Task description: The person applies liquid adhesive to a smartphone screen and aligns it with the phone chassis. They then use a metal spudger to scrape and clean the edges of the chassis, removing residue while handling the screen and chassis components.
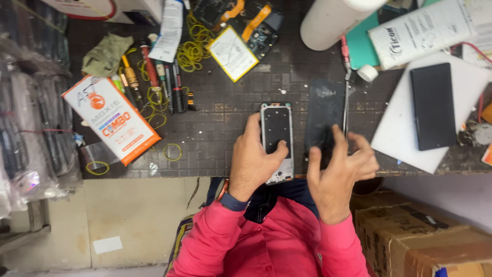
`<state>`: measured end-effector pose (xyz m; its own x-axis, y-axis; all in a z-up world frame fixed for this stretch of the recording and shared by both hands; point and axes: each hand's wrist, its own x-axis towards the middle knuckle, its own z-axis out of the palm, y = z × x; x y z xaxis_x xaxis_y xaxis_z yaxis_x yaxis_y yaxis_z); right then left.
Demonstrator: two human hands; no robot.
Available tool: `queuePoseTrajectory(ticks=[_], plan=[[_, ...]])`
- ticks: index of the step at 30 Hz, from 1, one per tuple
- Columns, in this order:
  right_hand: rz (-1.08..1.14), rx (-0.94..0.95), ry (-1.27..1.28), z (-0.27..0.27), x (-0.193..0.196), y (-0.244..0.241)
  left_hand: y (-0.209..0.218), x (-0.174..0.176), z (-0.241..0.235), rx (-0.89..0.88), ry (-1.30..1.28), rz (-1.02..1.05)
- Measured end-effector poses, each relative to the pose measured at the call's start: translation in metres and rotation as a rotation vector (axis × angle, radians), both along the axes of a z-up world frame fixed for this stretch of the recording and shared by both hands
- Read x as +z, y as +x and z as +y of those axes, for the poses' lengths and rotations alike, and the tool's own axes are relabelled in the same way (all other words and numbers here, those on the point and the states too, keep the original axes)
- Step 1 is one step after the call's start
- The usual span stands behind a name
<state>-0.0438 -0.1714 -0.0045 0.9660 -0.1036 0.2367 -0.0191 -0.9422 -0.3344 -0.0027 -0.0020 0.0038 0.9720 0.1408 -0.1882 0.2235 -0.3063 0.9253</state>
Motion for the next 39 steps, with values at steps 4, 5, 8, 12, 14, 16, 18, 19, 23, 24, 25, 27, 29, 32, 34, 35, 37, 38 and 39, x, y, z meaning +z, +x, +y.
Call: queuePoseTrajectory(ticks=[4,5,8,12,14,16,18,19,23,24,25,27,29,32,34,35,37,38,39], plan=[[0.087,0.101,-0.004,0.011,-0.003,-0.018,-0.001,0.001,0.002,0.006,-0.017,0.046],[0.104,0.107,-0.009,0.013,-0.003,-0.023,0.0,0.001,0.002,0.003,-0.016,0.044],[0.144,0.136,-0.016,0.012,-0.003,-0.035,0.0,0.001,0.002,-0.004,-0.013,0.048],[0.17,0.201,-0.008,0.004,-0.001,-0.043,0.0,0.0,0.002,-0.012,-0.017,0.07],[0.169,0.218,-0.003,0.0,-0.001,-0.043,0.0,0.0,0.003,-0.011,-0.015,0.074],[0.153,0.214,-0.002,-0.003,-0.001,-0.043,0.0,0.0,0.002,-0.013,-0.012,0.072],[0.146,0.185,0.016,-0.006,0.0,-0.044,0.001,0.0,0.001,-0.006,0.0,0.037],[0.144,0.176,0.026,-0.007,0.0,-0.045,0.0,0.0,0.001,0.004,0.007,0.021],[0.122,0.199,0.065,-0.011,0.003,-0.045,-0.001,-0.002,0.001,0.018,-0.012,0.033],[0.112,0.209,0.074,-0.012,0.003,-0.044,-0.002,-0.002,0.001,0.023,-0.015,0.028],[0.098,0.207,0.079,-0.013,0.004,-0.043,-0.001,-0.002,0.001,0.017,-0.023,0.019],[0.084,0.223,0.085,-0.016,0.004,-0.04,0.0,-0.002,0.0,0.023,0.023,-0.006],[0.078,0.223,0.09,-0.02,0.005,-0.039,0.001,-0.002,-0.002,0.021,0.031,-0.021],[0.081,0.219,0.103,-0.022,0.005,-0.037,0.001,-0.002,-0.001,0.018,0.024,-0.002],[0.084,0.218,0.105,-0.023,0.006,-0.036,0.002,-0.003,-0.002,0.009,0.052,0.037],[0.091,0.205,0.099,-0.024,0.006,-0.036,0.003,-0.002,-0.004,0.008,0.047,0.043],[0.108,0.18,0.088,-0.022,0.006,-0.036,0.003,-0.002,-0.005,0.008,0.037,0.054],[0.104,0.182,0.081,-0.021,0.005,-0.036,0.003,-0.002,-0.005,0.007,0.046,0.056],[0.1,0.185,0.074,-0.019,0.005,-0.036,0.003,-0.002,-0.005,0.008,0.056,0.056]])
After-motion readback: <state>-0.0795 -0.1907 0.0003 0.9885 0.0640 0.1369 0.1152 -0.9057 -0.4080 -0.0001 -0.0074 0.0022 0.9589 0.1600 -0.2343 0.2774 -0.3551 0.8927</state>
